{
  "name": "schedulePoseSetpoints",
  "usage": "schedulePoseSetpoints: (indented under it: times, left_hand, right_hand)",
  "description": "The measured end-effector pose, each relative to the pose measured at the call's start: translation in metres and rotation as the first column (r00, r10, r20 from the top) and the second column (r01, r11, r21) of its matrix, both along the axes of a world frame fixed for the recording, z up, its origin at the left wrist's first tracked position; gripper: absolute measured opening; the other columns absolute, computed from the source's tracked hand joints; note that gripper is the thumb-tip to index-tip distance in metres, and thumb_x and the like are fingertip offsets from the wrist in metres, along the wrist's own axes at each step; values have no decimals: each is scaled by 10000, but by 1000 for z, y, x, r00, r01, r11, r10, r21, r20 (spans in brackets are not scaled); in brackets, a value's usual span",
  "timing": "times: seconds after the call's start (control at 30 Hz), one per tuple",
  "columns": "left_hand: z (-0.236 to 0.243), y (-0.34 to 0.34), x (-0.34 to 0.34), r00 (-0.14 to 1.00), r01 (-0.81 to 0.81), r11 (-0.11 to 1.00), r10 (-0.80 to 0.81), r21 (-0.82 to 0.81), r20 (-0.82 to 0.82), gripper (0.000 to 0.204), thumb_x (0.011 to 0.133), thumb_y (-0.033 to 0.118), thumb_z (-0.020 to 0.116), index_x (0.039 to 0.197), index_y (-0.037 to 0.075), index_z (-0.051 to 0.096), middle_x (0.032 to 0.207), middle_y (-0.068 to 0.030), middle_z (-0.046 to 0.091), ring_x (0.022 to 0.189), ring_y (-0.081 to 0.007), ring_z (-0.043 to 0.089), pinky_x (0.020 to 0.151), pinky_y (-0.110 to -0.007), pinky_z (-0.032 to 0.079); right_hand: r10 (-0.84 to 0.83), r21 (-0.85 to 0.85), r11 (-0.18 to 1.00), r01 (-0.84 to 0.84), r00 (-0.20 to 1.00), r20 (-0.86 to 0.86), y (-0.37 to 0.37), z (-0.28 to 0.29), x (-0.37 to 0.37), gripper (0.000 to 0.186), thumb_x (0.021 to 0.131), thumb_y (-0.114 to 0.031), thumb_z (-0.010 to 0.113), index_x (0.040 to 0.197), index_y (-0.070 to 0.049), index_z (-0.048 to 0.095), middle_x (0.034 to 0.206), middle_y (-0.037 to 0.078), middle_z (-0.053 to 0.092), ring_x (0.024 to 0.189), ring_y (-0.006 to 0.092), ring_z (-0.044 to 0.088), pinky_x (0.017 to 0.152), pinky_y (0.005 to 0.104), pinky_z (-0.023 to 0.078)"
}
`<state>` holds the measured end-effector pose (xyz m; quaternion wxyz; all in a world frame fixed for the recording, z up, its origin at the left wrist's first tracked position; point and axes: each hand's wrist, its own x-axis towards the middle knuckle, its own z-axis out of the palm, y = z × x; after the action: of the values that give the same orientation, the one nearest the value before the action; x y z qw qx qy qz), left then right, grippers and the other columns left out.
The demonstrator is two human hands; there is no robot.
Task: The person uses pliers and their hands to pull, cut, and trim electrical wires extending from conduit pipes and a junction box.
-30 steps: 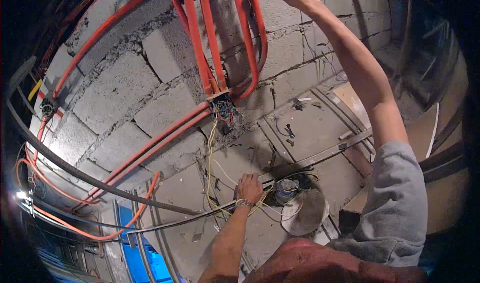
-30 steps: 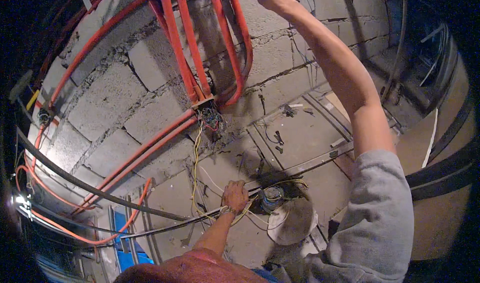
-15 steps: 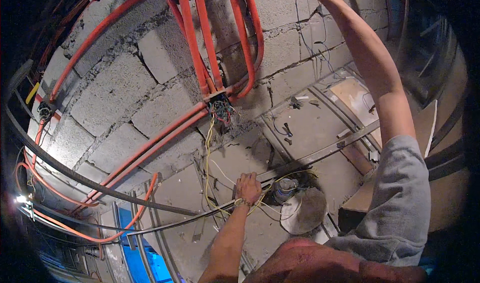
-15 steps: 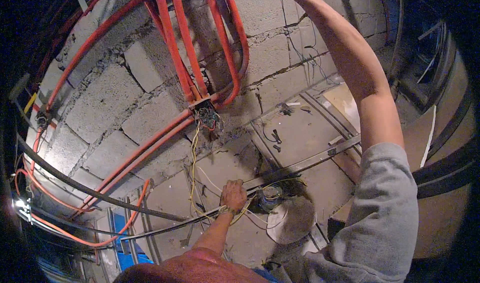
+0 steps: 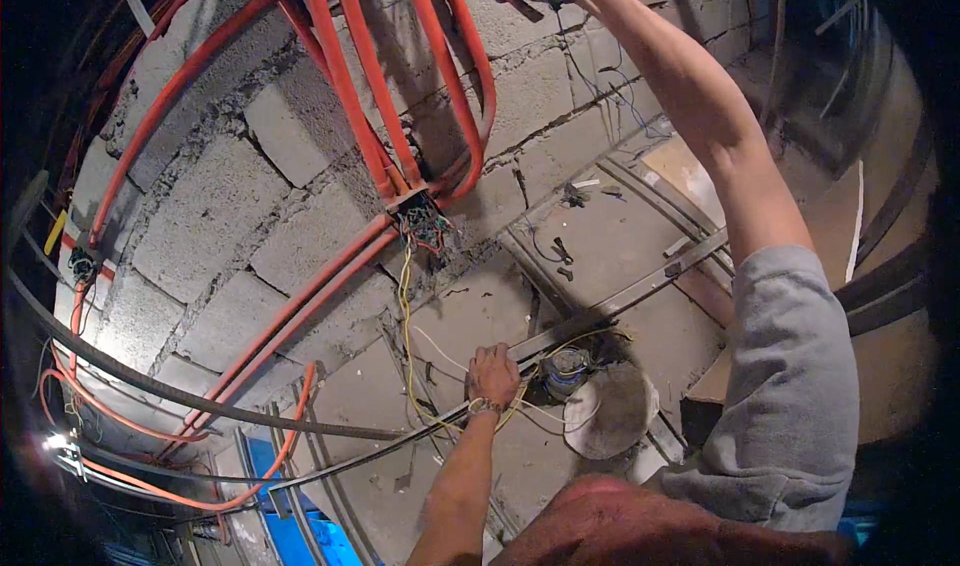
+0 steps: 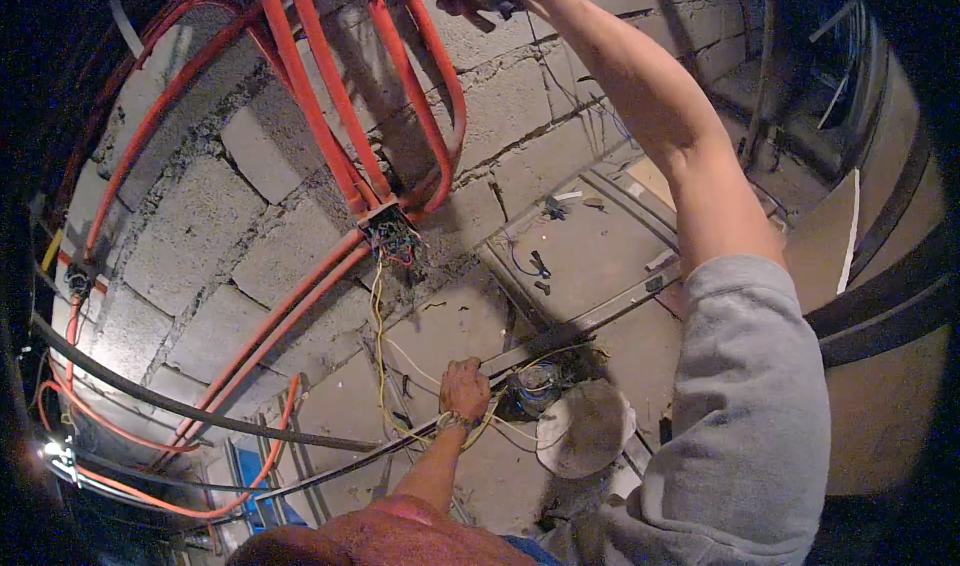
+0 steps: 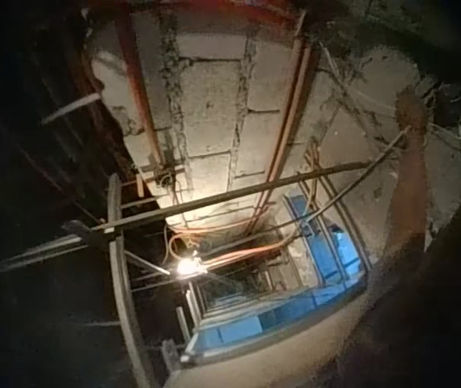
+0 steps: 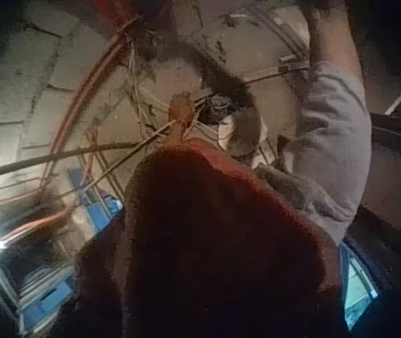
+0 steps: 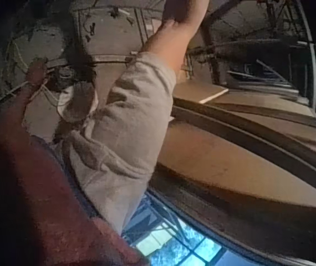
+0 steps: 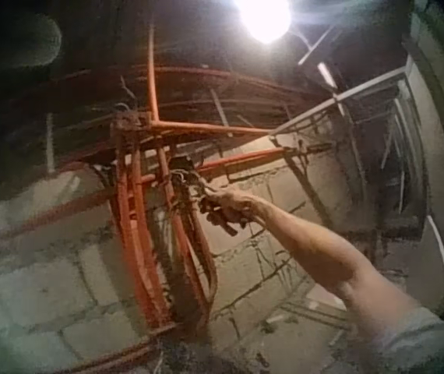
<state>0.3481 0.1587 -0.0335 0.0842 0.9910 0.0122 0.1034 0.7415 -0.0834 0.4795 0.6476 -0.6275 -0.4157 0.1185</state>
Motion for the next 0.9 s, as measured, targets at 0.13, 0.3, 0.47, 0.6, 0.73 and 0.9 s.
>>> schedulePoseSetpoints:
  times: [0.13, 0.3, 0.47, 0.6, 0.73, 0.9]
  left_hand:
    - [-3, 5, -3, 1000, -21, 1000, 21, 19, -20, 288, 892, 233, 547, 1092, 50, 644, 1059, -159, 701, 1069, -342, 594, 912, -487, 487]
    - [-3, 6, -6, 1000, -10, 1000, 10, -16, -13, 284, 884, 227, 561, 1083, 40, 638, 1067, -163, 694, 1068, -349, 593, 913, -486, 489]
    - [7, -5, 2, 999, 18, 1000, -18, 1, -47, 286, 880, 213, 571, 1100, 40, 629, 1099, -168, 692, 1091, -350, 588, 918, -489, 492]
    - [0, 11, -9, 998, -40, 999, 40, 3, -54, 285, 887, 216, 570, 1107, 44, 629, 1118, -167, 691, 1107, -348, 585, 929, -485, 493]
    - [5, -6, 2, 999, 26, 999, -25, 19, -22, 289, 889, 216, 559, 1114, 47, 630, 1108, -168, 690, 1099, -355, 588, 943, -488, 486]
    - [10, 0, -5, 999, -2, 1000, 2, -1, -38, 302, 886, 211, 547, 1127, 50, 632, 1101, -169, 690, 1077, -364, 589, 946, -495, 479]
  right_hand:
    - [-196, -86, 974, 210, 969, 147, 26, -11, -30, 419, 1067, -440, 541, 1089, -36, 650, 931, 111, 700, 610, 172, 600, 494, 324, 498]
    - [-435, 59, 811, 583, 532, 726, 30, -9, -42, 494, 1058, -443, 547, 1306, -20, 609, 1037, 185, 699, 847, 293, 624, 750, 456, 514]
    - [-387, -40, 771, 635, 519, 762, 9, 11, 3, 490, 1052, -403, 570, 1386, -47, 608, 1222, 206, 696, 1121, 346, 648, 878, 469, 510]
    - [-111, -295, 928, 228, 924, 366, 12, 21, -49, 699, 1046, -483, 553, 1568, -49, 390, 1488, 245, 527, 1320, 364, 548, 1051, 498, 464]
    - [-477, 116, 856, 504, 683, 553, 10, 5, 22, 791, 1028, -555, 543, 1603, -55, 328, 1537, 246, 477, 1357, 367, 526, 1032, 534, 475]
    - [-197, -137, 961, 240, 942, 272, 16, 25, -31, 733, 1014, -591, 545, 1553, -108, 429, 1385, 209, 601, 1199, 295, 639, 854, 510, 569]
